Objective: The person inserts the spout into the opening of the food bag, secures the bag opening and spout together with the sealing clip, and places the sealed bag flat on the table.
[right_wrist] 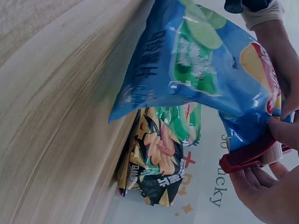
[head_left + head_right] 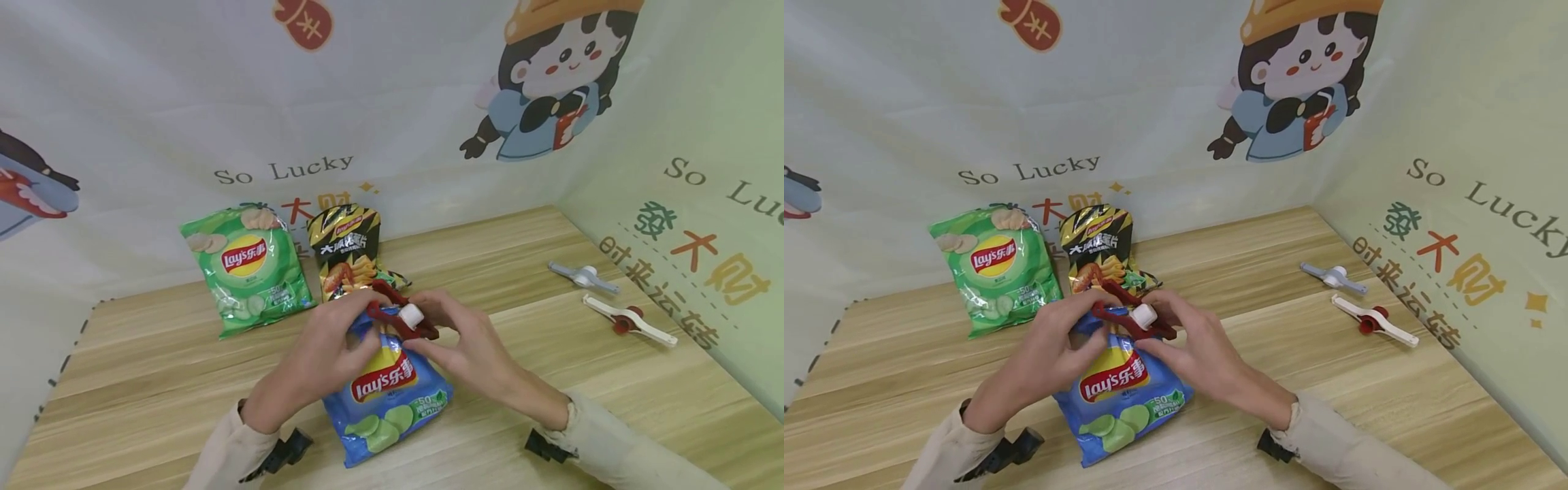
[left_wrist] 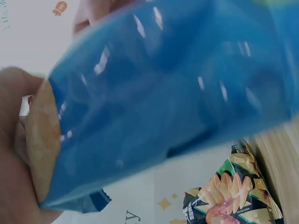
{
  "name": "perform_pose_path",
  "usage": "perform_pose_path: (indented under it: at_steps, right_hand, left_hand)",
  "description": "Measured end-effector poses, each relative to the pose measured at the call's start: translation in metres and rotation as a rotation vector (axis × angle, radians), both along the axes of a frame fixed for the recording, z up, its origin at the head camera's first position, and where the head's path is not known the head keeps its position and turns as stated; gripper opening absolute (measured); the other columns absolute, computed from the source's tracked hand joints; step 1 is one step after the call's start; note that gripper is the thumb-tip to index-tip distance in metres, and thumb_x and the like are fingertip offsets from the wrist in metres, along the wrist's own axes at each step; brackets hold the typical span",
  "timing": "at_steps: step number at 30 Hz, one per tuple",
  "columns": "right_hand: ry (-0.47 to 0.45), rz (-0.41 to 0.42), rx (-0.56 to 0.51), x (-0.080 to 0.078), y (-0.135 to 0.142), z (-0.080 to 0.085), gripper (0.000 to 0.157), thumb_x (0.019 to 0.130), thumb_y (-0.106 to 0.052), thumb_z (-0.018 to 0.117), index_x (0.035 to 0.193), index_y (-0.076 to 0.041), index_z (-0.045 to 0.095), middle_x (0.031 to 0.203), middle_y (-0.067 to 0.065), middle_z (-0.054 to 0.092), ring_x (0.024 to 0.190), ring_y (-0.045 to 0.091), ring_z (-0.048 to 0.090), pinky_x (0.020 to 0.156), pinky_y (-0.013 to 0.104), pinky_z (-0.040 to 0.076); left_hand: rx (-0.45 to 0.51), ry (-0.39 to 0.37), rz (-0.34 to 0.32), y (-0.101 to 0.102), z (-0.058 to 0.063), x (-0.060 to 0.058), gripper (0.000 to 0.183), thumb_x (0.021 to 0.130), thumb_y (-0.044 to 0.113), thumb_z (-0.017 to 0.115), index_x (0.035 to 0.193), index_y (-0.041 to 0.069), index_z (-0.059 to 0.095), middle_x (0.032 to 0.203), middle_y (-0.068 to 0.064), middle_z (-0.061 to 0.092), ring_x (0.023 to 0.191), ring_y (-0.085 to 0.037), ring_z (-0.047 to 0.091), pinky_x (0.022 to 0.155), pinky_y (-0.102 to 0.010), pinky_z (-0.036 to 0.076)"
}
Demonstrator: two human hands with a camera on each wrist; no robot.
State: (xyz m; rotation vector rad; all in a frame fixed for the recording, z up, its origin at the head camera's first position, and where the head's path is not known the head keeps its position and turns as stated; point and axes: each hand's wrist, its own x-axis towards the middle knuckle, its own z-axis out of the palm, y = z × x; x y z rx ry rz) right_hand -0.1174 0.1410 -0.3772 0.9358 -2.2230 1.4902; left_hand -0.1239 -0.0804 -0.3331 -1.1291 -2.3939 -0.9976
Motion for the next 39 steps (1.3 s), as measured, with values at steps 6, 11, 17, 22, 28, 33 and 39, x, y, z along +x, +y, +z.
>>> perform_pose_path:
  at_steps: [6, 11, 17, 22, 28, 33, 39]
  right_hand:
    - [-0.037, 0.006, 0.015, 0.001, 0.000, 0.001, 0.047, 0.084, -0.004, 0.079, 0.126, -0.006, 0.056, 0.117, 0.008, 0.070, 0.109, 0.019, 0.067, 0.091, 0.030, 0.054]
    - [-0.142, 0.086, -0.009, -0.001, 0.006, 0.003, 0.039, 0.094, -0.009, 0.069, 0.130, -0.008, 0.055, 0.122, 0.007, 0.067, 0.112, 0.019, 0.065, 0.095, 0.033, 0.052]
    - [-0.259, 0.127, -0.059, -0.006, 0.015, 0.008, 0.026, 0.106, -0.012, 0.046, 0.129, -0.005, 0.059, 0.116, 0.006, 0.068, 0.100, 0.020, 0.067, 0.082, 0.033, 0.056]
    - [-0.301, 0.132, -0.066, -0.009, 0.018, 0.010, 0.024, 0.104, -0.009, 0.052, 0.125, -0.004, 0.061, 0.113, 0.009, 0.069, 0.097, 0.021, 0.069, 0.080, 0.033, 0.056]
    - [-0.342, 0.110, -0.069, -0.011, 0.019, 0.011, 0.022, 0.102, -0.006, 0.055, 0.122, -0.002, 0.061, 0.110, 0.012, 0.070, 0.095, 0.021, 0.070, 0.082, 0.033, 0.056]
    - [-0.404, 0.062, -0.062, -0.010, 0.019, 0.013, 0.014, 0.099, -0.003, 0.058, 0.112, -0.003, 0.063, 0.104, 0.012, 0.072, 0.092, 0.021, 0.071, 0.079, 0.033, 0.057]
    - [-0.424, 0.135, 0.023, -0.010, 0.023, 0.014, 0.021, 0.099, 0.000, 0.055, 0.119, -0.004, 0.062, 0.118, 0.013, 0.070, 0.109, 0.024, 0.068, 0.087, 0.032, 0.054]
  left_hand:
    - [0.000, 0.019, -0.010, 0.004, -0.004, -0.002, 0.020, 0.093, 0.022, 0.073, 0.106, 0.010, 0.063, 0.099, 0.002, 0.067, 0.087, -0.007, 0.063, 0.075, -0.026, 0.055]
    - [0.021, 0.062, -0.025, 0.004, -0.004, -0.003, 0.016, 0.091, 0.014, 0.073, 0.101, 0.008, 0.063, 0.093, 0.001, 0.066, 0.081, -0.008, 0.061, 0.071, -0.025, 0.054]
    - [0.026, -0.007, -0.051, 0.002, 0.001, -0.001, 0.013, 0.091, 0.016, 0.074, 0.098, 0.013, 0.063, 0.096, 0.004, 0.068, 0.083, -0.007, 0.062, 0.073, -0.026, 0.055]
    - [0.019, -0.072, -0.075, 0.002, 0.002, 0.003, 0.012, 0.092, 0.017, 0.074, 0.100, 0.015, 0.065, 0.098, 0.004, 0.071, 0.084, -0.006, 0.065, 0.073, -0.025, 0.056]
    - [0.041, -0.088, -0.117, 0.002, 0.000, 0.004, 0.011, 0.092, 0.015, 0.073, 0.101, 0.015, 0.067, 0.099, 0.004, 0.071, 0.084, -0.007, 0.066, 0.073, -0.025, 0.057]
    - [0.027, -0.069, -0.150, 0.004, -0.003, 0.004, 0.013, 0.092, 0.016, 0.073, 0.103, 0.015, 0.067, 0.099, 0.006, 0.071, 0.086, -0.006, 0.065, 0.076, -0.025, 0.056]
    - [0.039, -0.055, -0.165, 0.004, -0.001, 0.004, 0.015, 0.091, 0.013, 0.073, 0.105, 0.013, 0.067, 0.100, 0.004, 0.071, 0.088, -0.007, 0.066, 0.076, -0.026, 0.056]
